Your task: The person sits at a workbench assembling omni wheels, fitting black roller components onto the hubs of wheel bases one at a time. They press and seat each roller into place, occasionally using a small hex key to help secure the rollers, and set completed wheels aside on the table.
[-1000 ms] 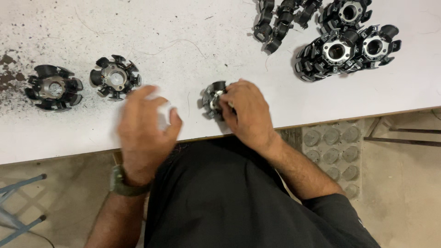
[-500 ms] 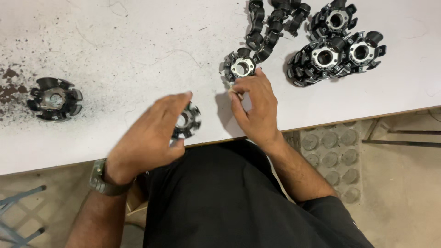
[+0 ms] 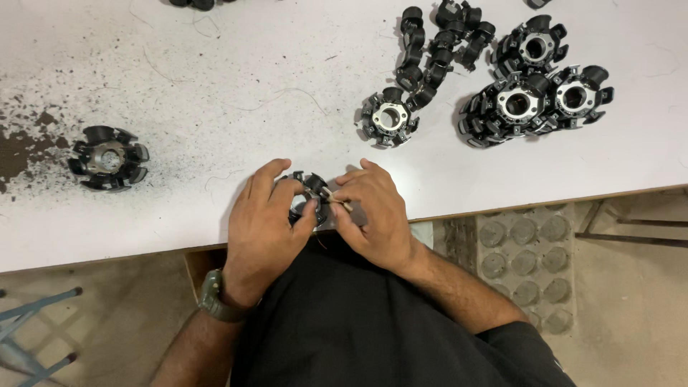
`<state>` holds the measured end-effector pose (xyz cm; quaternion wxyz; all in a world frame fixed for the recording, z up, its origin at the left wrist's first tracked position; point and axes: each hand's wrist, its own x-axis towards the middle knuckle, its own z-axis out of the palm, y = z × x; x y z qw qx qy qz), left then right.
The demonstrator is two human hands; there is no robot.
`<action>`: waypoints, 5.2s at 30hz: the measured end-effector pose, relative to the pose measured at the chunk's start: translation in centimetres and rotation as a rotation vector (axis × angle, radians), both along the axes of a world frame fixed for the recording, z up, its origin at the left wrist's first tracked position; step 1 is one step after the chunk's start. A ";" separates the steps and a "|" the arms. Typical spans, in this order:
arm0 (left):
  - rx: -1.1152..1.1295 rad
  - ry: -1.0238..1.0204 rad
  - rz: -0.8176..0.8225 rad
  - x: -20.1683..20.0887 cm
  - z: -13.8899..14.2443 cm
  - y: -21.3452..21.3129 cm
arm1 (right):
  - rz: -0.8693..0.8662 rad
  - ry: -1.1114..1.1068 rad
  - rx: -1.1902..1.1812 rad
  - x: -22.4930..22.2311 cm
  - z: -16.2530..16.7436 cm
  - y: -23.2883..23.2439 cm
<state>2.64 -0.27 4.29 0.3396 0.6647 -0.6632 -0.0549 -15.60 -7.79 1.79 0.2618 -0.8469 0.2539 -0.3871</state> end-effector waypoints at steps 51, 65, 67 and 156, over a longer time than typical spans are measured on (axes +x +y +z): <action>-0.100 0.169 0.174 -1.6 -4.5 0.0 | 0.020 0.106 -0.061 1.1 1.4 -0.1; -0.114 0.165 0.176 -1.6 -4.8 0.1 | -0.012 0.084 -0.141 1.6 0.8 0.6; -0.107 0.159 0.169 -1.6 -4.9 0.1 | -0.008 0.113 -0.137 1.6 0.9 0.7; -0.141 -0.189 0.131 1.9 -1.9 1.6 | -0.093 0.158 -0.191 -1.8 -0.6 -1.0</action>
